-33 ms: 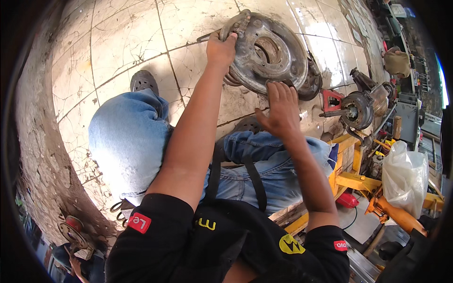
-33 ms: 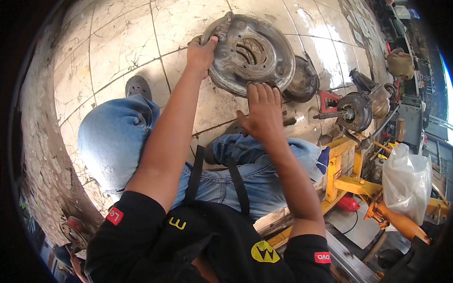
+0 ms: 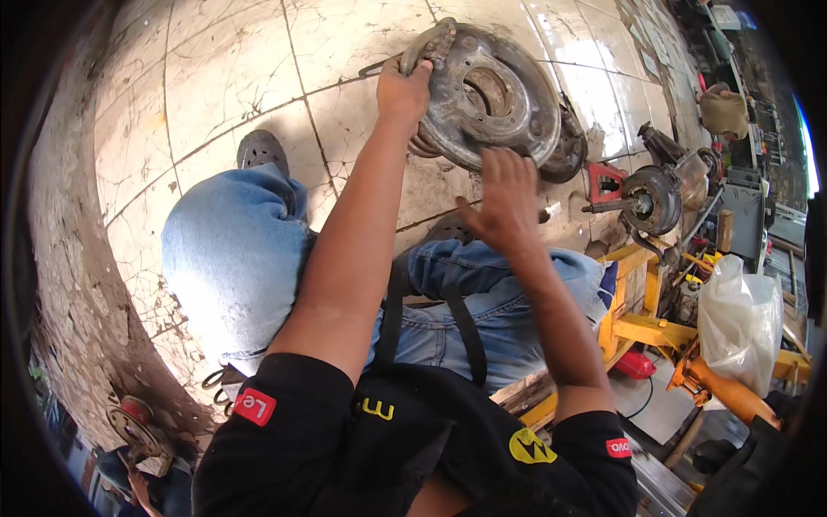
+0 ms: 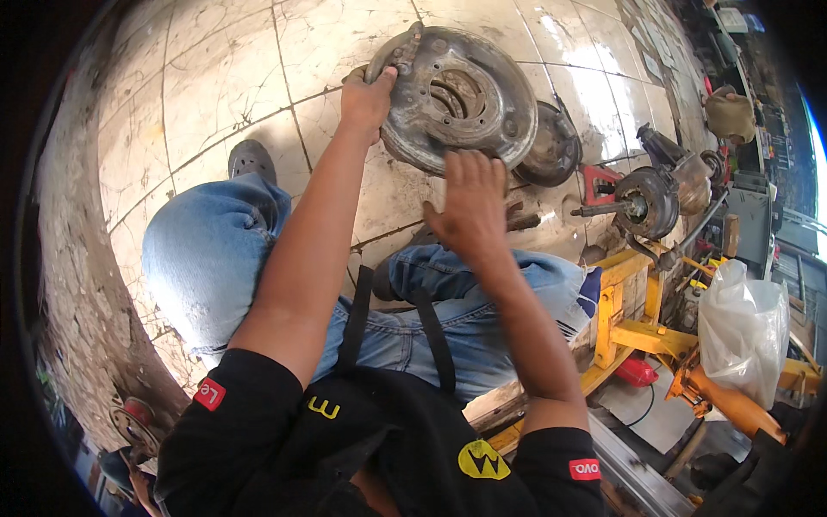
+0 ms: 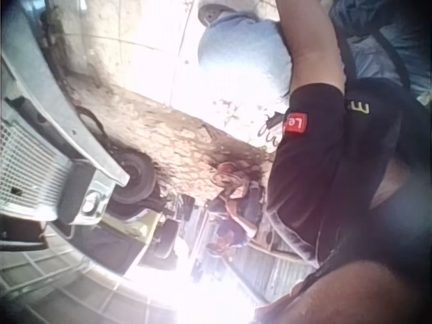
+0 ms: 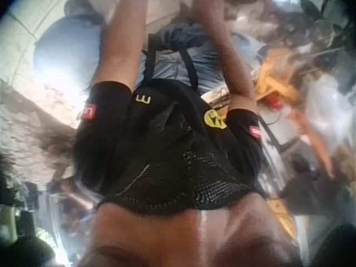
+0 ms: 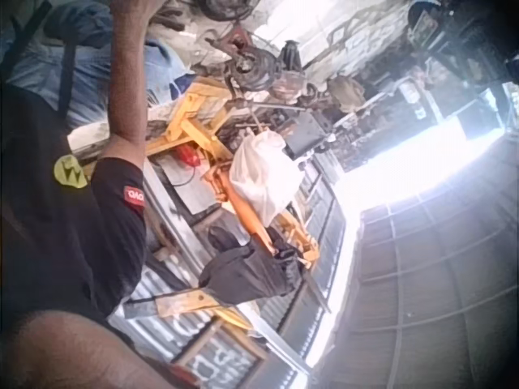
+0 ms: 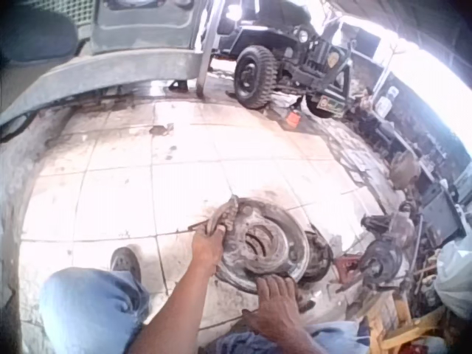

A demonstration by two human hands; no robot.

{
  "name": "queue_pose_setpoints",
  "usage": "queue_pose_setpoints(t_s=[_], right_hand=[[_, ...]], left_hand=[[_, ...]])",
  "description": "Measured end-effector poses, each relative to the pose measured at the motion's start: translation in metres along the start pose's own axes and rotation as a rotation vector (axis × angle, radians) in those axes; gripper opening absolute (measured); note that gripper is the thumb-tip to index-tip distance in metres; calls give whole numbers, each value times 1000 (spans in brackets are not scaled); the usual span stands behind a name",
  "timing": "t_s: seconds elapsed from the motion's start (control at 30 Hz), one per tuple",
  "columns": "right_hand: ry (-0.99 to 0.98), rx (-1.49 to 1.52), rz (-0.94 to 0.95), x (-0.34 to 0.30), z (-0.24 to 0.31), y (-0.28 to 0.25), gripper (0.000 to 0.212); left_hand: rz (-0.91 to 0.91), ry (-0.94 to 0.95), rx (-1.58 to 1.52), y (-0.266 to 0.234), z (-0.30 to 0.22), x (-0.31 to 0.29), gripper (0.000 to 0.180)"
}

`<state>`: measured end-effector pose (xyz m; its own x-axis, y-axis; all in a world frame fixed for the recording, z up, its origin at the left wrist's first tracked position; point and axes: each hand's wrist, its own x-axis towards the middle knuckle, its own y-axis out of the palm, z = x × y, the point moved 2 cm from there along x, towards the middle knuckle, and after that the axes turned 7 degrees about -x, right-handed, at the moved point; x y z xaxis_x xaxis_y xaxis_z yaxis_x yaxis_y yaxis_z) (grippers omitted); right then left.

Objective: The person sits on the floor and scrubs a metal brake drum with a sanding block. They rotate the drum to clean different sections, including the inner and outer surfaces, and flip it over to continue scrubbing.

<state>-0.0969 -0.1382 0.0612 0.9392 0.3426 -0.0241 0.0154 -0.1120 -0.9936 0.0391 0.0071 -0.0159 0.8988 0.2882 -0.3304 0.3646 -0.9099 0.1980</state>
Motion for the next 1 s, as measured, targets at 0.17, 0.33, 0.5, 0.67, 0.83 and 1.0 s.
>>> queue_pose_setpoints(t_s=[0.17,0.33,0.5,0.67,0.83,1.0], right_hand=[[-35,80,-8,9,16,-4,69],[-60,29,-37,-12,-21,-2,68],[43,19,-2,10,24,12,73],[-73,77,-101,-4,-26,3,48],[92,66,-84,-13,-36,0,52],[152,178,-179,-12,-21,18,53]], left_hand=[[-46,-106,-81,-8,-10,-1,39],[-25,-114,-66,-12,-9,-1,42],[28,0,-123,-9,6,9,45],[-1,-136,-145,-6,3,4,49],[-28,-190,-237,10,-5,-7,56],[152,-436,-581,-1,17,7,52]])
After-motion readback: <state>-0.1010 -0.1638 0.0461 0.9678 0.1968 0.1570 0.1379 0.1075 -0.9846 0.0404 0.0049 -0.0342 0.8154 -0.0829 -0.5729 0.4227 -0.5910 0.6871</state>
